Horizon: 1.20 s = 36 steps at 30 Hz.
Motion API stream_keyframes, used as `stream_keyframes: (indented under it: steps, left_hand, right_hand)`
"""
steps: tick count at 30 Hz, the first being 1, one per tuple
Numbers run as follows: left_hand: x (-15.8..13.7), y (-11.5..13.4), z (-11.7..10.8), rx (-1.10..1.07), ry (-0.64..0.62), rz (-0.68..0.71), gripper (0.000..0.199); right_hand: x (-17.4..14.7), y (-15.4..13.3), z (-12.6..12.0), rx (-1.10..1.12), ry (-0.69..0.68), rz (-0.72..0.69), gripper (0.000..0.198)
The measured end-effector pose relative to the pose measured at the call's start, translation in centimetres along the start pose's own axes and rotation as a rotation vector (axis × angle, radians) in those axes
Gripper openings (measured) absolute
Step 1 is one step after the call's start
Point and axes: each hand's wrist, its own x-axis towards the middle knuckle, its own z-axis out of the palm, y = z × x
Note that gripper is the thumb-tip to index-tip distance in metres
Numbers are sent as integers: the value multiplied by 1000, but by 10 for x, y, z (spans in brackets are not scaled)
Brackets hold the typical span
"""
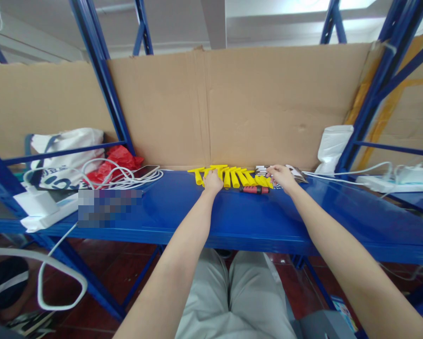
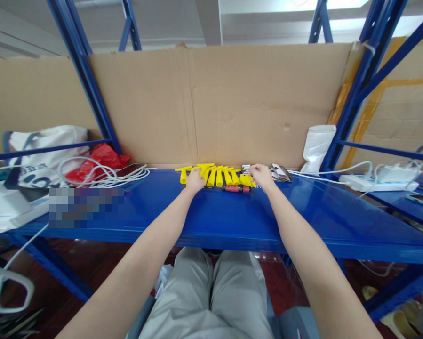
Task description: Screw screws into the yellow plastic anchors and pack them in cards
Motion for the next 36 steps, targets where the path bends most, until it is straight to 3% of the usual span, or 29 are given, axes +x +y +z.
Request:
stream_keyframes:
  steps: [5,10,14,19,23,27,36]
  left_hand:
    - [0,1,1,-46,-33,-14,49]
    - [-5,5,-2,-53,38,33,46]
    - [-5,13,-5,-87,79,237,45]
    - [-8,26,-3,-177,79,491,40]
    - [-16,37,3,-257,-22,595,35]
    - [-21,43,7,-265,-128,630,35]
    - [-21,43,6,-310,-139,605,36]
  right_hand:
    - [-1,1,0,-32,-31,-45,12]
    - [1,4,-1,-197,-67,-113,13]
    - [3,8,-1,-383,-104,-262,16]
    - [2,9,1,-431,-161,-337,17]
    - [1,9,2,-437,-181,-350,18]
    - [0,11,3,-432,-225,-360,18]
    - [2,12,3,-456,-262,-382,18]
